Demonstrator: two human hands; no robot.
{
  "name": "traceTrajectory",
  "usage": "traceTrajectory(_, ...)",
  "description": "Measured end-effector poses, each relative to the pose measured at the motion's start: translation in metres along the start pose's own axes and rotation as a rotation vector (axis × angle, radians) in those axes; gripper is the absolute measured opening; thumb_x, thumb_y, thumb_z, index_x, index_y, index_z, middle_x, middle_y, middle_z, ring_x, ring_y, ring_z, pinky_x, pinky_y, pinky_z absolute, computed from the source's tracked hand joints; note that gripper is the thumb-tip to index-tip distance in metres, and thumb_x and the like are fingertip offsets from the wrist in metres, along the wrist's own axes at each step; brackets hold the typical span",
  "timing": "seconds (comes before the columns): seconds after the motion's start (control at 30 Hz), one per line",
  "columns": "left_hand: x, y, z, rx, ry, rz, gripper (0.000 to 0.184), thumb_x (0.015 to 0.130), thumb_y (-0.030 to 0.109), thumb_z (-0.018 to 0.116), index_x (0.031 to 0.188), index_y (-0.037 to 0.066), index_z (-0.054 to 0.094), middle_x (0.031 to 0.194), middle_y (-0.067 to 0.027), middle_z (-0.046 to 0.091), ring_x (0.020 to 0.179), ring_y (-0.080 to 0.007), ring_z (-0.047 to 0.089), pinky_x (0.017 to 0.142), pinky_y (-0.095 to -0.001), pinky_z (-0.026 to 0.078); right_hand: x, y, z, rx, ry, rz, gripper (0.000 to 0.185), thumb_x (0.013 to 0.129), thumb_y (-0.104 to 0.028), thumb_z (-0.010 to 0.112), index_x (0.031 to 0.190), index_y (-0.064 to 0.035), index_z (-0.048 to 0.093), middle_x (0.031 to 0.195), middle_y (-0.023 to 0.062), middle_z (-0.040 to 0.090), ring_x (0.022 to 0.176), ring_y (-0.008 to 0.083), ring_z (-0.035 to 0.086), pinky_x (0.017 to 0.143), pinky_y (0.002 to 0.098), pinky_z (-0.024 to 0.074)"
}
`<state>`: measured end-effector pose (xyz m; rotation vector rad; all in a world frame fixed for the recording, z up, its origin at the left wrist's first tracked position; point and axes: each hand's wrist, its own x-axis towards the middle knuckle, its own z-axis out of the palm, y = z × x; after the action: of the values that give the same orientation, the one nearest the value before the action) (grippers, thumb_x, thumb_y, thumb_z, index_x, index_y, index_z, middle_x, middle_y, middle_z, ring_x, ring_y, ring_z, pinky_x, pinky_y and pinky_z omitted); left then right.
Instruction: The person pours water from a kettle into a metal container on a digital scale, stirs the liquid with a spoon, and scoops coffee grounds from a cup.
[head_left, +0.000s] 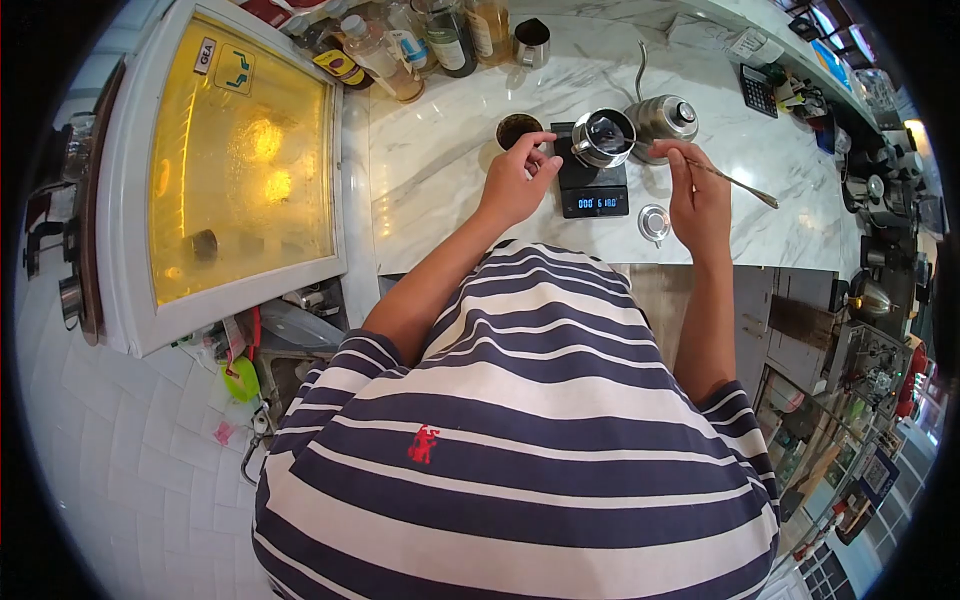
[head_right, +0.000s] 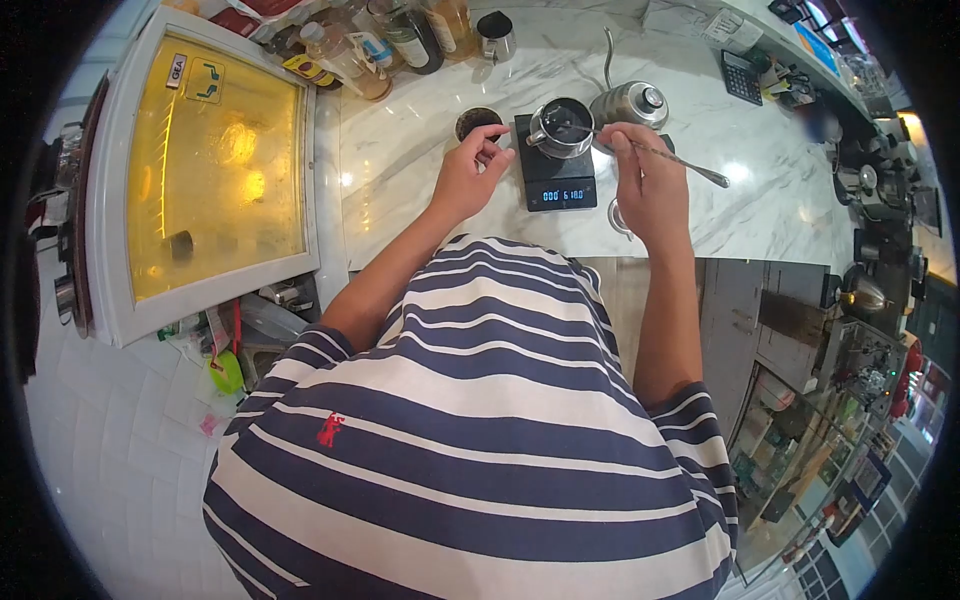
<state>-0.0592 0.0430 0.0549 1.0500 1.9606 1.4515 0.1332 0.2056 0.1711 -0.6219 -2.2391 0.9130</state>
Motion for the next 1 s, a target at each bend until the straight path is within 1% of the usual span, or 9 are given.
traceTrajectory(0.03, 0.0, 0.001, -0.001, 0.002, -0.004, -0.014, 0.038, 0.095, 0.022, 0.073, 0.13, 0.009, 0.066, 0.083, -0.0053, 0.07, 0.073, -0.0154, 0.062, 0.07, -0.0317, 0.052, -0.001, 0.0, -0.003, 0.023, -0.016, -0.01, 0.023, 0.108, -0.013, 0.057, 0.103, 0.0028, 0.073, 0.098, 0.0106, 0.077, 0.078, 0.0201, 0.066, 0.072, 0.0307, 0.0508)
traceTrajectory(0.13, -0.001, 0.004, -0.003, 0.006, -0.014, -0.043, 0.037, 0.097, 0.021, 0.073, 0.13, 0.007, 0.066, 0.085, -0.0042, 0.07, 0.077, -0.0132, 0.061, 0.074, -0.0301, 0.051, 0.003, -0.006, -0.013, -0.028, -0.048, 0.146, 0.022, 0.109, -0.014, 0.057, 0.107, 0.0017, 0.073, 0.099, 0.0112, 0.077, 0.082, 0.0204, 0.069, 0.074, 0.031, 0.0516)
traceTrajectory(0.23, -0.001, 0.005, -0.002, 0.013, -0.017, -0.045, 0.037, 0.097, 0.021, 0.073, 0.13, 0.006, 0.066, 0.085, -0.0045, 0.07, 0.078, -0.0135, 0.061, 0.074, -0.0304, 0.051, 0.01, -0.007, -0.013, -0.054, 0.037, 0.112, 0.023, 0.109, -0.013, 0.056, 0.108, 0.002, 0.073, 0.1, 0.011, 0.077, 0.078, 0.0189, 0.068, 0.073, 0.0305, 0.0513)
traceTrajectory(0.33, 0.0, 0.002, -0.002, 0.025, -0.008, -0.033, 0.037, 0.097, 0.022, 0.073, 0.13, 0.007, 0.066, 0.084, -0.0053, 0.07, 0.075, -0.0146, 0.062, 0.072, -0.031, 0.051, 0.011, -0.008, -0.008, -0.054, 0.043, 0.129, 0.024, 0.109, -0.014, 0.055, 0.107, 0.0024, 0.073, 0.1, 0.0102, 0.077, 0.075, 0.0183, 0.066, 0.072, 0.0301, 0.0507)
traceTrajectory(0.43, 0.0, 0.0, 0.002, 0.017, 0.004, -0.008, 0.038, 0.095, 0.023, 0.073, 0.13, 0.009, 0.066, 0.082, -0.006, 0.07, 0.07, -0.0162, 0.062, 0.068, -0.0321, 0.052, 0.008, -0.008, -0.006, -0.034, -0.013, 0.12, 0.026, 0.11, -0.015, 0.054, 0.108, 0.0026, 0.073, 0.101, 0.0101, 0.077, 0.078, 0.0184, 0.068, 0.072, 0.0307, 0.0511)
traceTrajectory(0.53, -0.002, 0.0, 0.005, 0.014, -0.016, -0.015, 0.038, 0.095, 0.023, 0.073, 0.13, 0.009, 0.066, 0.082, -0.0058, 0.07, 0.071, -0.0158, 0.062, 0.068, -0.0319, 0.052, 0.002, -0.011, -0.008, 0.026, -0.056, 0.2, 0.028, 0.11, -0.015, 0.053, 0.108, 0.0039, 0.073, 0.102, 0.0116, 0.076, 0.086, 0.0207, 0.071, 0.077, 0.0312, 0.0527)
traceTrajectory(0.73, -0.003, -0.001, 0.006, 0.015, -0.038, -0.021, 0.039, 0.095, 0.023, 0.073, 0.13, 0.009, 0.066, 0.083, -0.0058, 0.07, 0.071, -0.0155, 0.063, 0.069, -0.0316, 0.052, -0.004, -0.006, -0.024, 0.092, -0.125, 0.175, 0.029, 0.11, -0.014, 0.052, 0.106, 0.0077, 0.071, 0.102, 0.0128, 0.076, 0.096, 0.0218, 0.073, 0.088, 0.0305, 0.0524)
traceTrajectory(0.9, -0.002, 0.003, 0.003, -0.01, -0.052, -0.051, 0.037, 0.098, 0.023, 0.071, 0.131, 0.007, 0.065, 0.085, -0.0036, 0.069, 0.078, -0.0123, 0.06, 0.072, -0.0297, 0.049, 0.002, -0.006, -0.024, 0.094, -0.056, 0.181, 0.031, 0.11, -0.017, 0.052, 0.108, 0.0066, 0.072, 0.103, 0.0126, 0.076, 0.095, 0.0222, 0.073, 0.088, 0.0308, 0.0522)
traceTrajectory(1.0, -0.001, 0.002, 0.002, 0.005, -0.049, -0.059, 0.037, 0.098, 0.022, 0.072, 0.131, 0.008, 0.065, 0.085, -0.0033, 0.069, 0.077, -0.0124, 0.06, 0.072, -0.0296, 0.049, 0.009, -0.002, -0.017, 0.058, 0.005, 0.14, 0.032, 0.11, -0.019, 0.052, 0.11, 0.0054, 0.072, 0.103, 0.0121, 0.077, 0.095, 0.0211, 0.072, 0.088, 0.0306, 0.052)
